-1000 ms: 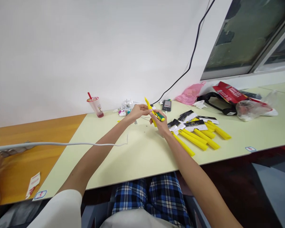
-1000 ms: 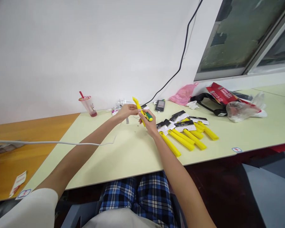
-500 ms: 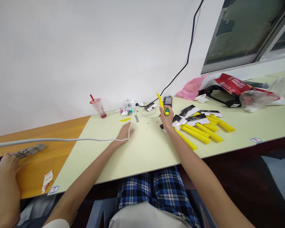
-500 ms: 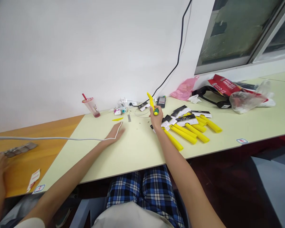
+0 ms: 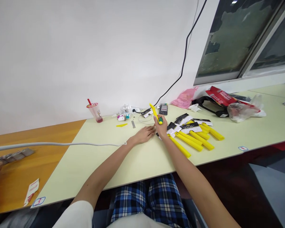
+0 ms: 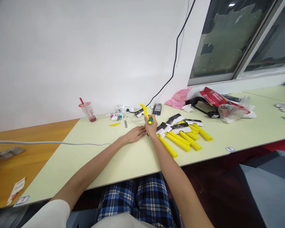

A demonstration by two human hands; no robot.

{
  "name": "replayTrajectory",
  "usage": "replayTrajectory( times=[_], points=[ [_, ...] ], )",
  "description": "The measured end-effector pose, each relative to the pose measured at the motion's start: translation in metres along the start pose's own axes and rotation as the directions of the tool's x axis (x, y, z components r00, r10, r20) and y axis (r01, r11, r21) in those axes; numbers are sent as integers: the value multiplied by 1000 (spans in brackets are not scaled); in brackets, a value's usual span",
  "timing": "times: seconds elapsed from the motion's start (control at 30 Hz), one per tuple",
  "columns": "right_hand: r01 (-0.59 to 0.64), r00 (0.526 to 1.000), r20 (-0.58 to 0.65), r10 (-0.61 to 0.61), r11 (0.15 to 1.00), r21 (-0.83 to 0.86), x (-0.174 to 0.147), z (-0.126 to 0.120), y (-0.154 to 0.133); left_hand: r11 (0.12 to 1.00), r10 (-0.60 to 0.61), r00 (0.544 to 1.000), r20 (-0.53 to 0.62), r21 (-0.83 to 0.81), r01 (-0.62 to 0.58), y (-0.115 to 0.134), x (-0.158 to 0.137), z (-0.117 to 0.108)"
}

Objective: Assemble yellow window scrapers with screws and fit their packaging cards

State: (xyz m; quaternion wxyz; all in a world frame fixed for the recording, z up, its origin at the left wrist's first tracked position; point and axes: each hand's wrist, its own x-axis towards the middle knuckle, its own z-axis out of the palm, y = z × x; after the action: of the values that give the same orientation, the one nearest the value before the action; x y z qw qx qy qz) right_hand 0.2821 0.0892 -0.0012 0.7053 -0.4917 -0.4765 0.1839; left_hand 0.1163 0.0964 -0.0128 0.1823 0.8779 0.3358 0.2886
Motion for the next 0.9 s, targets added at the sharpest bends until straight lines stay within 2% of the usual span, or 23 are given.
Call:
replayTrajectory(
  times=[0.1,0.2,0.33,0.47,0.6,0.73,0.9],
  points=[
    [6,1000,29,-7,1000,4,-1,2,2,997,42,985,167,63,-53,-11,-19,-13],
    [-1,998,56,0,1000,12,-3,3,2,985,-2,967,255,165,-41,-22,-44,-31],
    [-19,996,87,18,1000,12,-5,3,1,971,-83,963,257,237,21,-40,-78,-55],
    [-18,991,130,19,1000,-11,-8,6,2,952,-167,968,187,287,108,-55,-98,-71],
    [3,984,179,2,1000,-26,-11,10,4,943,-172,967,186,317,107,-50,-92,-69],
    [44,972,231,-36,999,-31,-14,10,2,916,-263,947,187,356,184,-30,-67,-50],
    [73,963,262,-64,997,-28,-16,10,0,903,-280,958,61,356,241,-27,-40,-27]
  ],
)
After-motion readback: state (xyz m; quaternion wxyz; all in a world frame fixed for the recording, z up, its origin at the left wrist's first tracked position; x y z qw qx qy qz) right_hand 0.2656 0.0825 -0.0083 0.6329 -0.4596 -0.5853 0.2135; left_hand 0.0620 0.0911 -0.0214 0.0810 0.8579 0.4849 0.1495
